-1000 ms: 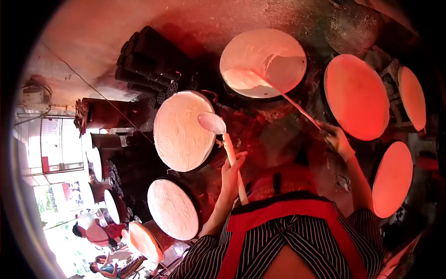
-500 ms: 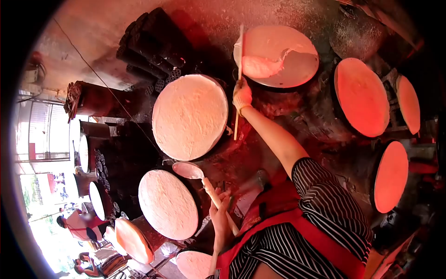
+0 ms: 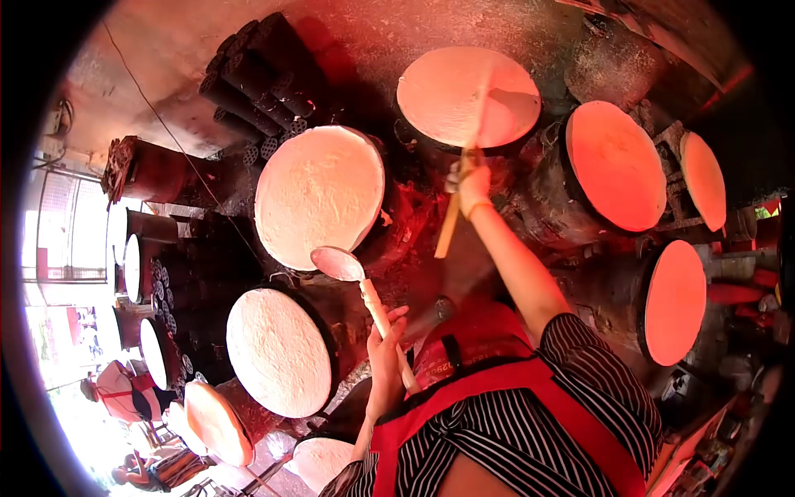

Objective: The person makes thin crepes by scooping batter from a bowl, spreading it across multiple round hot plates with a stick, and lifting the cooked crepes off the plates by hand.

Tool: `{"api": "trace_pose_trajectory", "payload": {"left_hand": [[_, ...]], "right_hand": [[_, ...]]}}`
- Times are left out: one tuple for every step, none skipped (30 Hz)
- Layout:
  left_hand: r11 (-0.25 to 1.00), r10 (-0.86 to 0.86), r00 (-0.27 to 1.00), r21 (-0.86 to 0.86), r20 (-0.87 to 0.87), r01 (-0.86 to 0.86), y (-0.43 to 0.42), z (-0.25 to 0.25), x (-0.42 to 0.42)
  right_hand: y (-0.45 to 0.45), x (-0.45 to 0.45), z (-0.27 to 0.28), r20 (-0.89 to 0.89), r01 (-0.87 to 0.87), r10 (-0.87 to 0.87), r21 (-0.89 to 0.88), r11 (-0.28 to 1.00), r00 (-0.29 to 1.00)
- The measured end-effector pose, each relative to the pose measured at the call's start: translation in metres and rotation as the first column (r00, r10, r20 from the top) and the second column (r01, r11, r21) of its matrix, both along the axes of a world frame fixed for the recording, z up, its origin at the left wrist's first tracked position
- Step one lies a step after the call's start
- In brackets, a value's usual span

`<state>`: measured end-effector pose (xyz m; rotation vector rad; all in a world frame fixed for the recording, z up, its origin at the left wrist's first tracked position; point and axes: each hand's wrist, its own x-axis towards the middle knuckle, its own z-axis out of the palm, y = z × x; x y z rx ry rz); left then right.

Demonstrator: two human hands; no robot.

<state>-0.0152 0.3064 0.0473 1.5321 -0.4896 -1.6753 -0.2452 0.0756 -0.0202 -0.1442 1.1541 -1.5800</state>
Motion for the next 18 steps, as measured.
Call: {"api": "trace_pose_trajectory", "payload": {"left_hand": [[0.999,-0.007,0.999,-0.044,0.049,0.009,0.0,-0.002,-0.004],[0.996,-0.011,0.995,-0.087,0.099,0.02,0.001,-0.004,-0.008],[0.996,-0.022,0.994,-0.087,0.104,0.031,0.0,-0.006,-0.011],[0.995,-0.033,0.994,-0.087,0.109,0.042,-0.002,-0.008,-0.015],[0.995,-0.042,0.993,-0.086,0.111,0.052,-0.004,-0.008,-0.02],[0.999,-0.04,0.995,-0.033,0.093,0.044,-0.005,-0.003,-0.027],[0.997,-0.048,0.994,-0.055,0.098,0.054,-0.007,-0.004,-0.034],[0.995,-0.056,0.993,-0.073,0.104,0.064,-0.008,-0.006,-0.04],[0.993,-0.067,0.991,-0.093,0.114,0.077,-0.007,-0.007,-0.046],[0.991,-0.087,0.986,-0.087,0.141,0.1,-0.009,-0.008,-0.053],[0.991,-0.086,0.986,-0.093,0.141,0.1,-0.011,-0.004,-0.063],[0.99,-0.083,0.986,-0.098,0.141,0.098,-0.014,0.003,-0.076],[0.99,-0.079,0.987,-0.103,0.142,0.094,-0.017,0.009,-0.089],[0.994,-0.056,0.995,-0.089,0.077,0.062,-0.023,0.014,-0.103],[0.997,-0.032,0.999,-0.071,0.014,0.033,-0.029,0.019,-0.118],[0.999,-0.003,0.999,-0.049,-0.046,0.0,-0.033,0.021,-0.139],[0.998,-0.011,0.998,-0.059,-0.065,0.007,-0.034,0.02,-0.145],[0.997,-0.017,0.996,-0.074,-0.087,0.011,-0.035,0.016,-0.152]], "right_hand": [[0.004,0.009,0.009,-0.006,-0.087,0.087,0.003,0.996,0.996],[0.01,0.006,-0.003,-0.096,-0.272,0.272,0.019,0.962,0.957],[0.02,0.0,-0.011,-0.181,-0.444,0.445,0.051,0.895,0.877],[0.034,-0.018,-0.018,-0.097,-0.467,0.47,0.056,0.882,0.877],[0.048,-0.041,-0.018,-0.163,-0.472,0.481,0.097,0.876,0.861],[0.052,-0.072,-0.044,-0.105,-0.457,0.467,0.105,0.883,0.878],[0.054,-0.098,-0.042,-0.145,-0.423,0.439,0.129,0.897,0.887],[0.056,-0.121,-0.036,-0.181,-0.388,0.412,0.154,0.909,0.893],[0.056,-0.135,-0.03,-0.216,-0.35,0.382,0.174,0.92,0.898],[0.048,-0.142,-0.026,-0.184,-0.317,0.336,0.124,0.94,0.924],[0.037,-0.144,-0.021,-0.148,-0.283,0.291,0.075,0.956,0.945],[0.028,-0.142,-0.016,-0.108,-0.247,0.249,0.027,0.969,0.962],[0.024,-0.135,-0.014,-0.039,-0.231,0.233,0.049,0.972,0.972],[0.026,-0.134,-0.009,-0.059,-0.381,0.385,0.065,0.922,0.921],[0.036,-0.134,-0.007,-0.075,-0.52,0.526,0.085,0.85,0.847],[0.057,-0.165,-0.015,-0.034,-0.703,0.708,0.089,0.705,0.706],[0.062,-0.192,-0.028,0.012,-0.692,0.694,0.088,0.716,0.72],[0.061,-0.221,-0.04,-0.038,-0.651,0.66,0.134,0.747,0.75]]}}
